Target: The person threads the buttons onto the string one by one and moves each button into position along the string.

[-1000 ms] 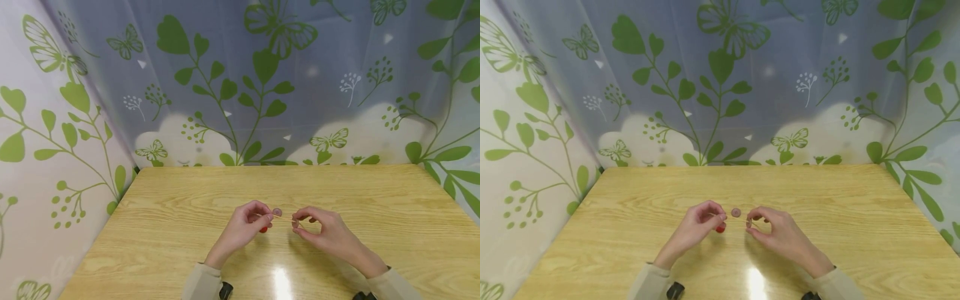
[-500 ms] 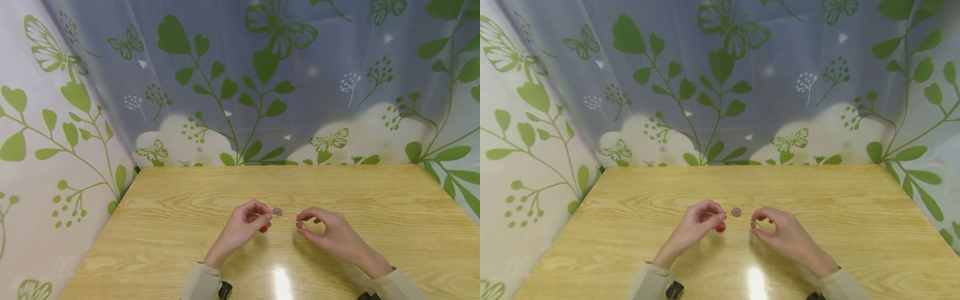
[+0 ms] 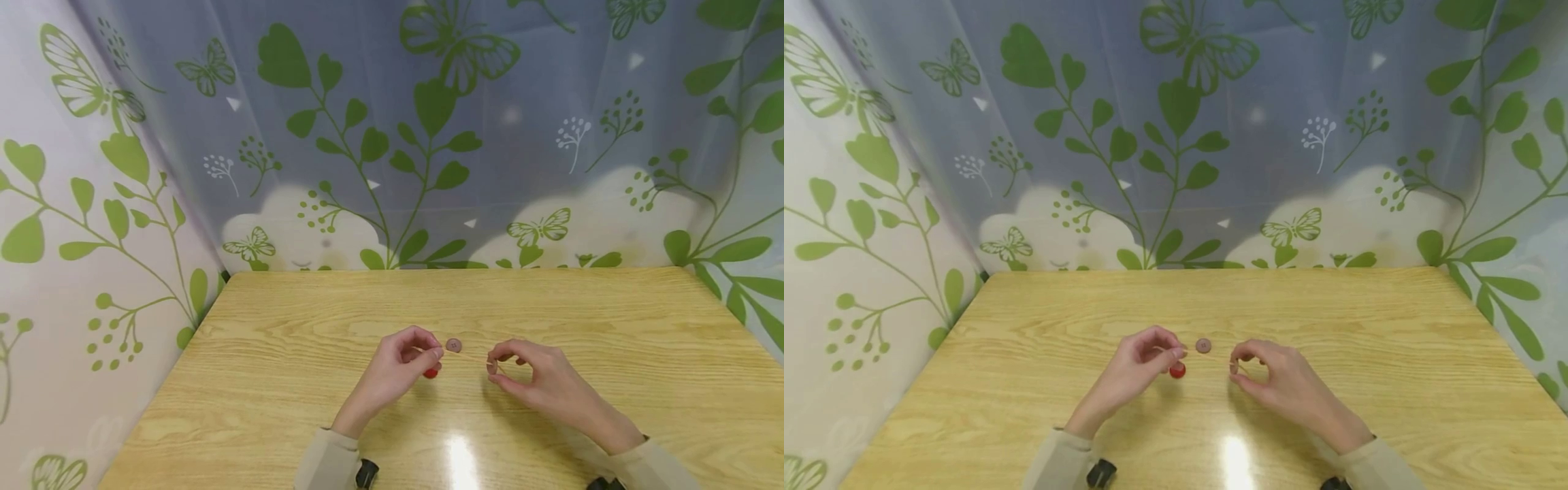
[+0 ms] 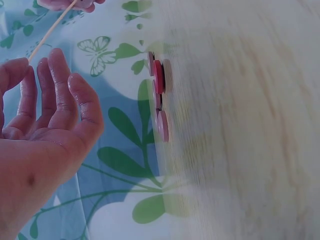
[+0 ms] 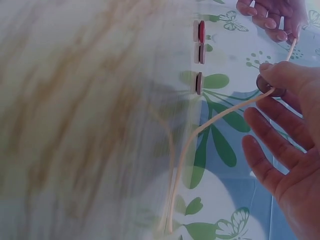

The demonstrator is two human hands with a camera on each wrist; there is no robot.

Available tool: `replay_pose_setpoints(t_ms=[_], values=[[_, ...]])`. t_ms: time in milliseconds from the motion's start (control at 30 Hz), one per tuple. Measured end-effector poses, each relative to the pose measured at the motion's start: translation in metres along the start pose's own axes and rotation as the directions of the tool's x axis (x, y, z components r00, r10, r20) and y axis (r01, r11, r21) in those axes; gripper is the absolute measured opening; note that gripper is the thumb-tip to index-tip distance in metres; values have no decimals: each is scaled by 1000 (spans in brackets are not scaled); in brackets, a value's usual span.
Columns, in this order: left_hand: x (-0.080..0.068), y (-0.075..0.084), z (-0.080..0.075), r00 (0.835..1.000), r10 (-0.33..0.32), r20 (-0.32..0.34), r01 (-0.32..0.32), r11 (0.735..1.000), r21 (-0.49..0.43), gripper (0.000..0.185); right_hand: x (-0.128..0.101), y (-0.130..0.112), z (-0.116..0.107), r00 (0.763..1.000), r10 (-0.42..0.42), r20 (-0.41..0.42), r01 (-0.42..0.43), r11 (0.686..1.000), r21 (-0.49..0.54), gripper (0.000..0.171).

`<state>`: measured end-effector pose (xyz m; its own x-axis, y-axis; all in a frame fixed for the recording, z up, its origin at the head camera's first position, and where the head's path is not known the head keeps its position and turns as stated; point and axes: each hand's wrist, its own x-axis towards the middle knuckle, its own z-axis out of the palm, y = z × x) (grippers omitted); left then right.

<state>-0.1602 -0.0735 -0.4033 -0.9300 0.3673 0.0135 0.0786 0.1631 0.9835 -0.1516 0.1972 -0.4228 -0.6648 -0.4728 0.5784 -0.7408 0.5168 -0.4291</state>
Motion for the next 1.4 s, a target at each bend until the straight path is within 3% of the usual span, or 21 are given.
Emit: replay_pose_setpoints(t_ms=[600, 1400], values=[[-1, -1, -4, 1000, 4, -7, -4, 1000, 22, 17, -4, 6, -2, 999, -42, 9, 43, 998, -49, 38], [-2, -1, -7, 1000, -11, -9, 12, 999, 43, 16, -10, 9, -8, 999, 0, 43, 3, 997, -81, 35]])
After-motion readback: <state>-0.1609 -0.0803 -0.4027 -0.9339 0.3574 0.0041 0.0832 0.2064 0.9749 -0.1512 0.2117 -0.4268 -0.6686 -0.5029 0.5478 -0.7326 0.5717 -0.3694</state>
